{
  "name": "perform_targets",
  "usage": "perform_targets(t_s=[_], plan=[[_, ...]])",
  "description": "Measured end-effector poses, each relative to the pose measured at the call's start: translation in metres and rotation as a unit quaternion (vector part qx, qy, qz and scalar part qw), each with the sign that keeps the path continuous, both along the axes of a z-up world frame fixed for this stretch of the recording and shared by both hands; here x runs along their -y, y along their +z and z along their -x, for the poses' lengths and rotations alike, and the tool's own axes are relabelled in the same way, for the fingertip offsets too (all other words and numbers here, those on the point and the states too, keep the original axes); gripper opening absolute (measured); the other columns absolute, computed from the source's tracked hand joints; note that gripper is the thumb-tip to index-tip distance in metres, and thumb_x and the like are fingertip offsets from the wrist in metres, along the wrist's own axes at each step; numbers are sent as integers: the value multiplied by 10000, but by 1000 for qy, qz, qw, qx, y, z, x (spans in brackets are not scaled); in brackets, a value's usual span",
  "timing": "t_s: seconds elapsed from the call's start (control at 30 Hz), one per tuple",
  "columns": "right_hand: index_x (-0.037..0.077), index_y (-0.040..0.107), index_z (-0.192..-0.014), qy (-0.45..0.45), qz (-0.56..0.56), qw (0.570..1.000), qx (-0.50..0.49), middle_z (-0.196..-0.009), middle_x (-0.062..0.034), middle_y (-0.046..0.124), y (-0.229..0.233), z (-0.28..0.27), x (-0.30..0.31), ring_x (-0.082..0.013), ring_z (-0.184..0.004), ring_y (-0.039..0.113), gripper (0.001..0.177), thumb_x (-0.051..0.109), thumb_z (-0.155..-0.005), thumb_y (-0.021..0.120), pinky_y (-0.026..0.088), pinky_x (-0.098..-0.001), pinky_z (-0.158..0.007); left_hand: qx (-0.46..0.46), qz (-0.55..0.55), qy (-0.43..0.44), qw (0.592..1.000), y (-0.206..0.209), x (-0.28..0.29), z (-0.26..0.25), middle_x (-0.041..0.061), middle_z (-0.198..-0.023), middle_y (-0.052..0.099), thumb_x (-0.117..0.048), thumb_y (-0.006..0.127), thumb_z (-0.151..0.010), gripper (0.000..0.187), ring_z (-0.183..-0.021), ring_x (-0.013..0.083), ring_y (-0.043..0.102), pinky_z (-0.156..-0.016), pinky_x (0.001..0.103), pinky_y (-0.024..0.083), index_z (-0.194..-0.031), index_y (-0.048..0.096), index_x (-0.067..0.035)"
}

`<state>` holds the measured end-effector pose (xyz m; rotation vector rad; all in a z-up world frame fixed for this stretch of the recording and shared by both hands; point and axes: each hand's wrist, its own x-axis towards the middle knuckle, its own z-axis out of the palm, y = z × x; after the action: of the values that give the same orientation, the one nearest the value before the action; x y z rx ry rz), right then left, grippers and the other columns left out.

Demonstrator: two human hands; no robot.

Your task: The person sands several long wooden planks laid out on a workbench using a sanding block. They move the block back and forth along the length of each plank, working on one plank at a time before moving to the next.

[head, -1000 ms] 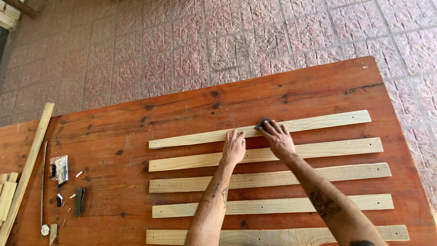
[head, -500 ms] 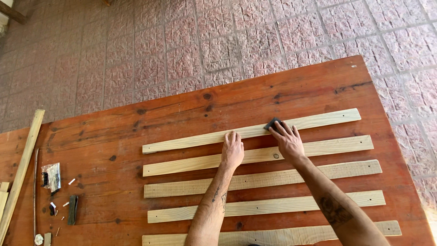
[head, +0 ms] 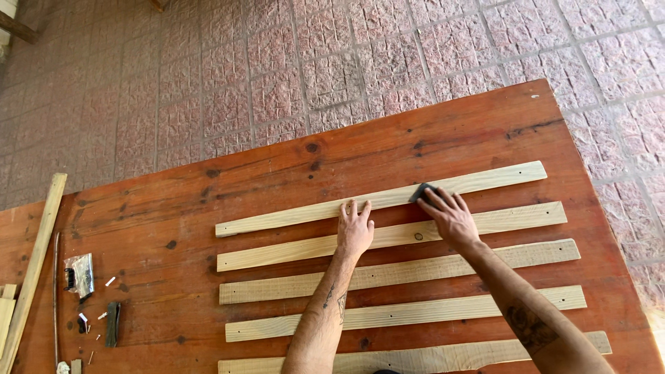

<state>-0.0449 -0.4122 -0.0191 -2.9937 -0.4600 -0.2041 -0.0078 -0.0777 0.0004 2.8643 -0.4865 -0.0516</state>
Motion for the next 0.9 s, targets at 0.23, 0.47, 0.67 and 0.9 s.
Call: perform_targets(t_s=[0.23, 0.47, 0.67, 0.9], plan=[[415, 687, -1669, -44, -30, 998, 26, -1787, -9, 638, -4, -27, -26, -336, -1708, 536, 631, 206, -1075, 636, 461, -600, -1330, -2, 15, -8, 1000, -9, -3, 0, 270, -1588, 634, -301, 799, -984, 648, -1529, 564, 528, -1275, 655, 487, -1619, 731, -198], [453, 675, -1645, 20, -37, 999, 1, -1837, 74, 576, 6, 4, -6, -273, -1732, 495, 601, 232, -1096, 568, 410, -549, -1378, -7, 22, -5, 1000, -7, -2, -3, 280, -1582, 637, -240, 756, -985, 635, -1518, 566, 532, -1277, 650, 481, -1618, 732, -190], [466, 620, -1703, -50, -1, 999, 22, -1848, 75, 563, -11, 0, 44, -261, -1747, 485, 623, 270, -1114, 577, 420, -522, -1389, -13, 28, -11, 999, -11, -6, -5, 279, -1583, 644, -223, 748, -985, 637, -1523, 565, 532, -1278, 642, 486, -1621, 738, -195], [445, 670, -1671, -41, -27, 999, 14, -1844, 68, 564, -2, -21, 2, -267, -1727, 487, 647, 204, -1072, 632, 458, -534, -1340, -22, 34, -9, 999, -2, -5, -3, 276, -1579, 636, -188, 763, -961, 677, -1534, 560, 520, -1280, 627, 500, -1637, 724, -191]])
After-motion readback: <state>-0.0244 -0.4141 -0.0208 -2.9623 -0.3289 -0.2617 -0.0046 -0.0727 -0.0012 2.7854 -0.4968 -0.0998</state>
